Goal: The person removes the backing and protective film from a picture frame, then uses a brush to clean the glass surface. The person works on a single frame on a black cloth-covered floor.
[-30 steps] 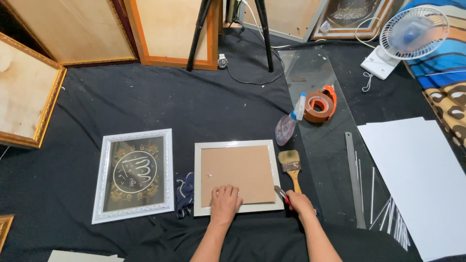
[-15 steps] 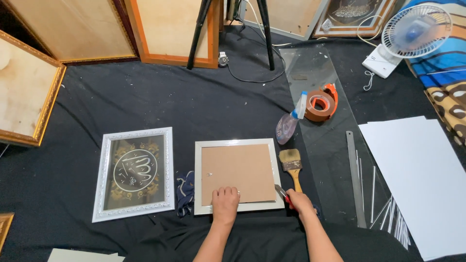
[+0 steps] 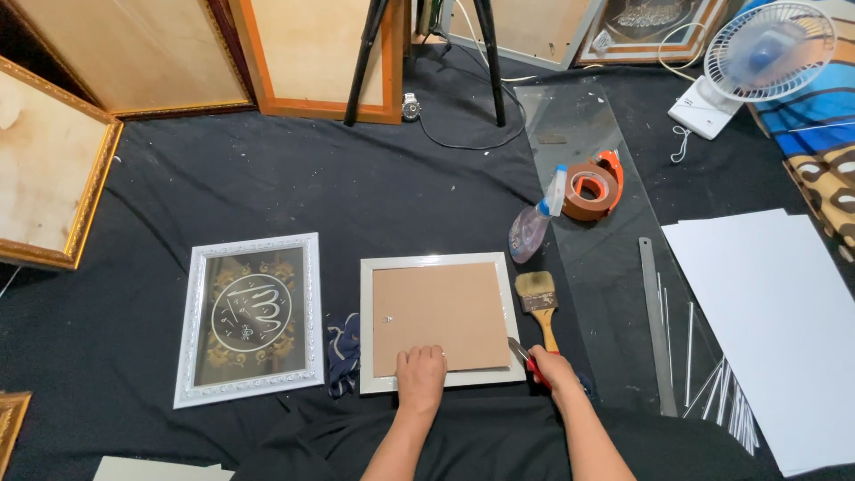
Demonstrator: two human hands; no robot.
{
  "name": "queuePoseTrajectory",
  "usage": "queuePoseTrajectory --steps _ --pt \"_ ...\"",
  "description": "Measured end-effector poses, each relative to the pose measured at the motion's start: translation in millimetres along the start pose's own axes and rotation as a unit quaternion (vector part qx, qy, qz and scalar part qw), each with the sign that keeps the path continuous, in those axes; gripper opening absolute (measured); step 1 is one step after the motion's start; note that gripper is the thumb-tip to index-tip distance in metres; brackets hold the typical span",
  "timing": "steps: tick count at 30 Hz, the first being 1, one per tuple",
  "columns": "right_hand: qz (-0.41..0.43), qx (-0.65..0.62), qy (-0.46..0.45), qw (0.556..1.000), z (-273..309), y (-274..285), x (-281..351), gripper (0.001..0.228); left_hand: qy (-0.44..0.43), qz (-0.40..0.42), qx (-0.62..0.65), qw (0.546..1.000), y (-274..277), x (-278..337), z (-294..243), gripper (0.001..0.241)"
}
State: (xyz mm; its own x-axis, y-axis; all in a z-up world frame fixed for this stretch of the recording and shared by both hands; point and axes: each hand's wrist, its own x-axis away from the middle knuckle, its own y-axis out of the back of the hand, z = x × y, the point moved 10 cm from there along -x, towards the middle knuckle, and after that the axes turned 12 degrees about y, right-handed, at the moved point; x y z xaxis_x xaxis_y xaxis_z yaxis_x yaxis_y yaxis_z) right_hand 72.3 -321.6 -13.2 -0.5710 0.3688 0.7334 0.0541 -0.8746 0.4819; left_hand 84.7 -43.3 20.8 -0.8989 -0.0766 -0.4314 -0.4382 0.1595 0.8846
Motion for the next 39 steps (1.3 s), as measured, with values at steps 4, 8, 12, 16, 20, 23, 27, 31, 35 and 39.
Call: queuePoseTrajectory --steps 4,8,12,16,20,23,27,31,35,39 --pt "0.003 -0.059 0.023 0.998 6 -1 4 0.035 -0.014 -0.062 -0.022 0.998 17 -2 -7 0.033" --pt "0.009 -0.035 0.025 0.999 11 0 6 0.035 -0.081 -0.030 -0.042 0.995 4 6 -18 0.028" --pt "0.005 -0.033 0.036 0.999 18 2 14 0.034 -0.115 -0.052 -0.048 0.991 17 3 -22 0.025" --pt "0.016 -0.057 0.037 0.998 25 3 22 0.036 -0.122 -0.060 -0.048 0.989 30 -6 -20 0.025" --pt "0.030 -0.068 0.045 0.996 28 1 22 0.034 -0.114 -0.047 0.035 0.992 56 -18 -20 0.018" --pt "0.059 -0.054 0.066 0.995 42 -1 34 0.035 -0.122 0.012 0.015 0.992 64 -22 -31 0.045" --pt "0.079 -0.055 0.111 0.989 69 1 59 0.035 -0.102 -0.006 -0.040 0.994 39 -5 -33 0.095" --pt "0.077 -0.081 0.088 0.990 65 6 52 0.028 -0.054 -0.034 -0.139 0.988 46 -14 -26 0.065" --pt "-0.040 0.083 0.121 0.988 36 28 -9 0.038 -0.031 0.003 -0.101 0.994 33 -10 -20 0.069" --pt "-0.052 0.197 0.195 0.959 4 7 -83 0.056 -0.028 0.017 -0.084 0.996 25 -7 -18 0.071"
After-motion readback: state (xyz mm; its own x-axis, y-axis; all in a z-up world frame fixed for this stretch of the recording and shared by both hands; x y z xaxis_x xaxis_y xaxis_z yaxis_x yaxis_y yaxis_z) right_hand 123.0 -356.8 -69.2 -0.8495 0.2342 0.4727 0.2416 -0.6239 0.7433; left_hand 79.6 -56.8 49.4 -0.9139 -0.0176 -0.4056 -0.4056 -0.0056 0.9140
